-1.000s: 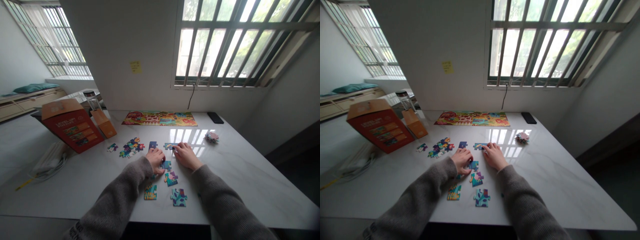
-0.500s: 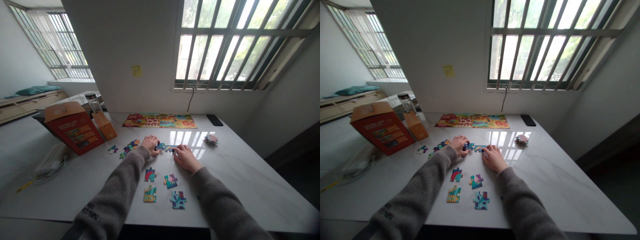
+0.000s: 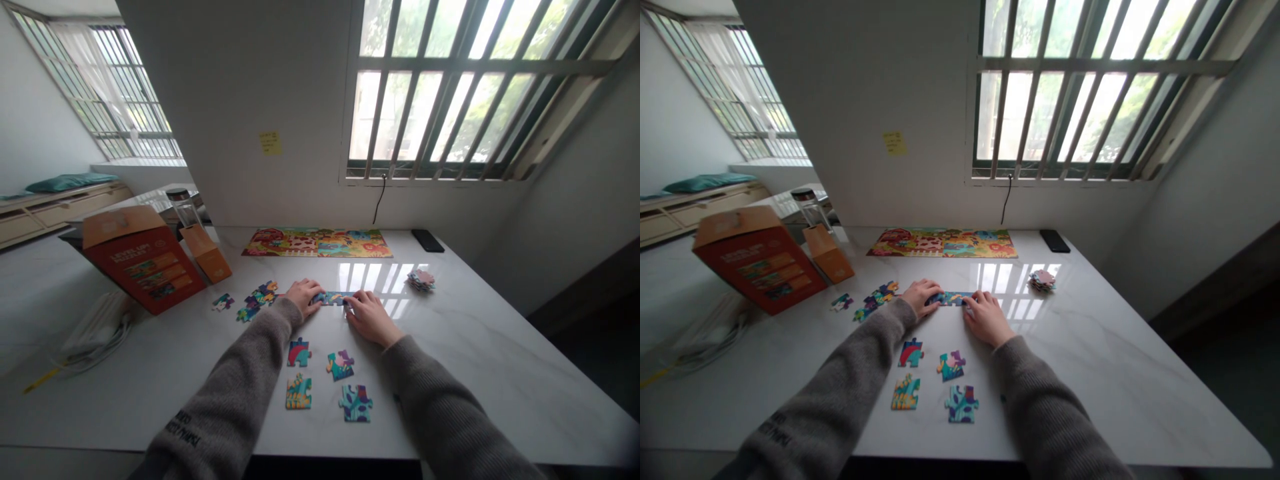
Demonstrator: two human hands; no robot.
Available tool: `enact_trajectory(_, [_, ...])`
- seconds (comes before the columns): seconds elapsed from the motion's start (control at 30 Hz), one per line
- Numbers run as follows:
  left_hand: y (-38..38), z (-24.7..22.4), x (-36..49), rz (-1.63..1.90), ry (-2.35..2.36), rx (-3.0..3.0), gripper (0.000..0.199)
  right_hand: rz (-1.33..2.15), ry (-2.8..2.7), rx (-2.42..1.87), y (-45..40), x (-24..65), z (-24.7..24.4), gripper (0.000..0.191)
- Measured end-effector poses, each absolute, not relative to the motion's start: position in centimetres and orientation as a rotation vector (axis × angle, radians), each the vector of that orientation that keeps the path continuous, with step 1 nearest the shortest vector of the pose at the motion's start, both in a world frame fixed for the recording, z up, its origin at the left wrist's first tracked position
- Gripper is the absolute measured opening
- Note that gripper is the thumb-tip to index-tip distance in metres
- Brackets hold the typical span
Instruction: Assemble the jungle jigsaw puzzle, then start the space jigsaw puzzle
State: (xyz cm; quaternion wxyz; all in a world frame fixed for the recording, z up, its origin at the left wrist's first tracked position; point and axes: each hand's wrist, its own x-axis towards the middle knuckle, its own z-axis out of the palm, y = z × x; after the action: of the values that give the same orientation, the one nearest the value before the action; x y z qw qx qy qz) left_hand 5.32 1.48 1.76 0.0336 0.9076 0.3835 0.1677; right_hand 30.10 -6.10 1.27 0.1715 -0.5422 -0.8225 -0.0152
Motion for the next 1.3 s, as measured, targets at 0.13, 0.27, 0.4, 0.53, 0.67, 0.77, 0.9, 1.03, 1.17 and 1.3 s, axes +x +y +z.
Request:
enact_trajectory(0.13, [1.9,0.7,6.0,0.567,1.123,2.779,0.014,0.027,-2.312,-1.455,-5.9,30.3,1.1,0.035])
enact_trajectory(0.27, [2.2,-0.2,6.1,0.619,1.078,2.779,0.016,0.28,-2.195,-1.316,-5.0,32.4,1.5,0.03])
enact_trajectory(0.4, [2.2,-0.5,6.0,0.644,1.048,2.78,0.019,0.306,-1.961,-1.338,-4.1,35.9,2.3,0.033])
enact_trajectory(0.53, [1.8,-0.4,6.5,0.627,1.078,2.761,0.019,0.233,-1.992,-1.383,-4.3,36.7,2.0,0.032])
enact_trajectory(0.67, [1.3,-0.2,7.6,0.611,1.087,2.757,0.021,0.107,-2.168,-1.367,-5.2,34.5,0.9,0.029])
enact_trajectory(0.77, [1.0,-0.3,8.1,0.615,1.1,2.74,0.021,0.038,-2.265,-1.406,-5.7,33.4,0.7,0.03])
enact_trajectory(0.9, [0.7,0.2,7.7,0.674,1.049,2.722,0.019,0.018,-2.316,-1.408,-5.7,33.6,0.7,0.028])
enact_trajectory(1.03, [1.3,1.6,4.7,0.735,1.239,2.689,0.022,0.006,-2.318,-1.371,-5.4,34.2,0.3,0.029])
enact_trajectory(1.17, [1.7,2.1,0.3,0.802,1.413,2.591,0.025,0.009,-2.325,-1.363,-5.1,34.3,-0.1,0.032])
enact_trajectory(1.3, [1.1,0.9,-2.1,0.657,1.336,2.613,0.039,0.014,-2.322,-1.366,-5.3,34.1,0.1,0.034])
